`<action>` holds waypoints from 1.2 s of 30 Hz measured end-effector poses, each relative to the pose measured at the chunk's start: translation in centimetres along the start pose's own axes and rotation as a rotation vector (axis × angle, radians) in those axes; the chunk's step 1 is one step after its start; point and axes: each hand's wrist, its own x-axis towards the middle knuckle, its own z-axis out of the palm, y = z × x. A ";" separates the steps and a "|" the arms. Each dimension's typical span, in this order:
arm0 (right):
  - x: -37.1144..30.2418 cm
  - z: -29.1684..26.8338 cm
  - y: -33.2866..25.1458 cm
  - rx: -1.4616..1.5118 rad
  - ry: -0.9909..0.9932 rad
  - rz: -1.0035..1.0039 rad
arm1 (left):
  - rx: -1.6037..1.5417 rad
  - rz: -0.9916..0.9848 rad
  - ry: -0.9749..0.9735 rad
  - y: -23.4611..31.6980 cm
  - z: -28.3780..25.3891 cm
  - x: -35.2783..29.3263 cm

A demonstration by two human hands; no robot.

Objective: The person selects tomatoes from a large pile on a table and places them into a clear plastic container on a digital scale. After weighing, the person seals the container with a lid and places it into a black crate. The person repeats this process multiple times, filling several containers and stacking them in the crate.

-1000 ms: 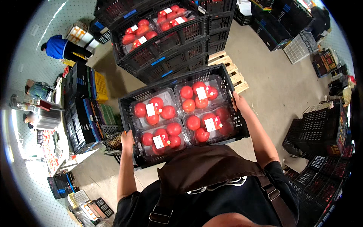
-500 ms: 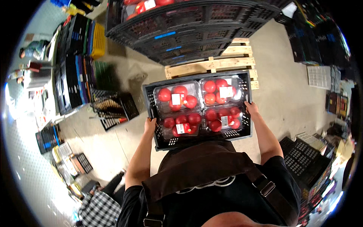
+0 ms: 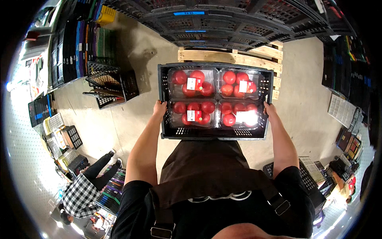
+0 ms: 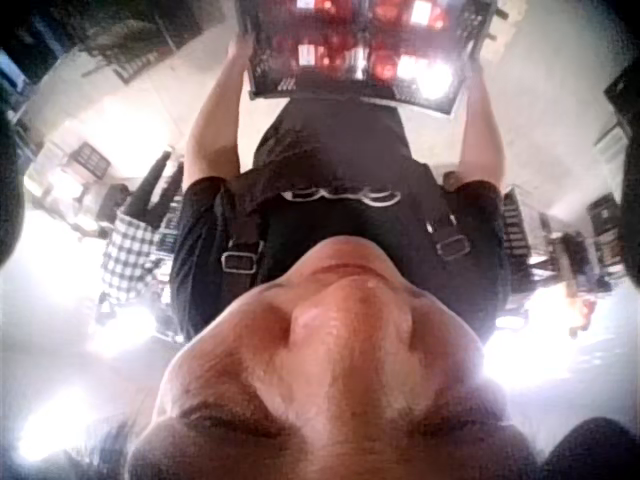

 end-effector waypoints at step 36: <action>23.2 12.0 -4.2 -0.467 0.418 -0.136 | 0.377 0.040 0.256 2.6 11.3 26.6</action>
